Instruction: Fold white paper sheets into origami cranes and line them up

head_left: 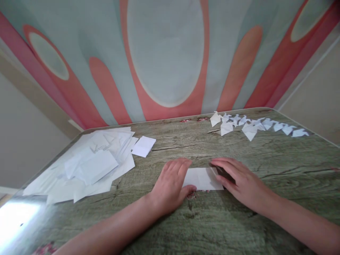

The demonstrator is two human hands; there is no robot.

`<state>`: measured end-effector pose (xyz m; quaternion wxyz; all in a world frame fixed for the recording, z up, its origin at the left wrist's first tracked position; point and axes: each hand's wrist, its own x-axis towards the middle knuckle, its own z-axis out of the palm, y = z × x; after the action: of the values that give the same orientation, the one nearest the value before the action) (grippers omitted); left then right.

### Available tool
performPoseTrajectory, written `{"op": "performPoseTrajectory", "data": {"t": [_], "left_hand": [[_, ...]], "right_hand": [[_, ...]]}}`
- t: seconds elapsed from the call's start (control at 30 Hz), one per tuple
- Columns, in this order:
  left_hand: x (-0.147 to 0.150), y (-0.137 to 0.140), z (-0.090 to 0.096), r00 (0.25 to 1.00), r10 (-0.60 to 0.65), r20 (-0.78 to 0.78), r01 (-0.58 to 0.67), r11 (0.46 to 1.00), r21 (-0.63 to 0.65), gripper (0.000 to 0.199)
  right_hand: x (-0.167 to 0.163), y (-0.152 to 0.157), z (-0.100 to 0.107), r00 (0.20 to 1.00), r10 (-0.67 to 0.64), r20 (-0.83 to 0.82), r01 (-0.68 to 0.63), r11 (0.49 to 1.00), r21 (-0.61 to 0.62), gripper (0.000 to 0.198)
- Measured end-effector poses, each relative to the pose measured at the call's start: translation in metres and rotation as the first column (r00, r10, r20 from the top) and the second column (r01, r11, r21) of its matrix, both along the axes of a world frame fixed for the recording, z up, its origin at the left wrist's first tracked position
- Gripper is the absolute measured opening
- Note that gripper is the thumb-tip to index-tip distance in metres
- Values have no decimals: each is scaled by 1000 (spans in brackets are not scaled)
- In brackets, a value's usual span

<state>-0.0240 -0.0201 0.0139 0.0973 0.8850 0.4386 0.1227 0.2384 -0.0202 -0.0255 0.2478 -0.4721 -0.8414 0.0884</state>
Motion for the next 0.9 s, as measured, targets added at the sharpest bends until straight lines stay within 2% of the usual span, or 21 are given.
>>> {"op": "performPoseTrajectory", "data": {"t": [0.1,0.23,0.33,0.43,0.53,0.6,0.67,0.73,0.8,0.9], "left_hand": [[4,5,-14,999,-8,42,12,995,-97,85],[4,8,-19,993,-36,116,55,986,-160,89],[5,8,-15,983,-76,165,98,987,-130,87],[8,2,-8,982,-104,159,109,994,-24,80],[9,-6,-2,979,-165,121,147,979,139,55],[7,-11,1,968,-229,102,198,948,248,28],[4,-11,1,951,-290,107,244,916,318,16],[0,-8,0,930,-338,145,277,904,326,17],[-3,-3,-2,918,-354,180,297,912,282,19],[-7,2,-4,936,-321,145,294,938,182,20]], "right_hand": [[-7,-1,-5,999,46,7,-46,998,-33,57],[-13,-6,-5,999,49,-22,-50,996,-72,67],[-15,-6,-3,994,13,-106,-23,996,-87,63],[-14,-9,4,984,17,-179,-23,999,-32,47],[-16,-21,12,977,124,-172,-99,985,143,35],[-18,-32,16,962,237,-136,-202,951,233,41],[-19,-39,18,939,336,-76,-311,922,232,52],[-20,-41,19,924,383,1,-377,909,178,63],[-20,-36,18,919,386,82,-393,912,116,65],[-20,-27,15,929,341,144,-355,931,83,48]]}}
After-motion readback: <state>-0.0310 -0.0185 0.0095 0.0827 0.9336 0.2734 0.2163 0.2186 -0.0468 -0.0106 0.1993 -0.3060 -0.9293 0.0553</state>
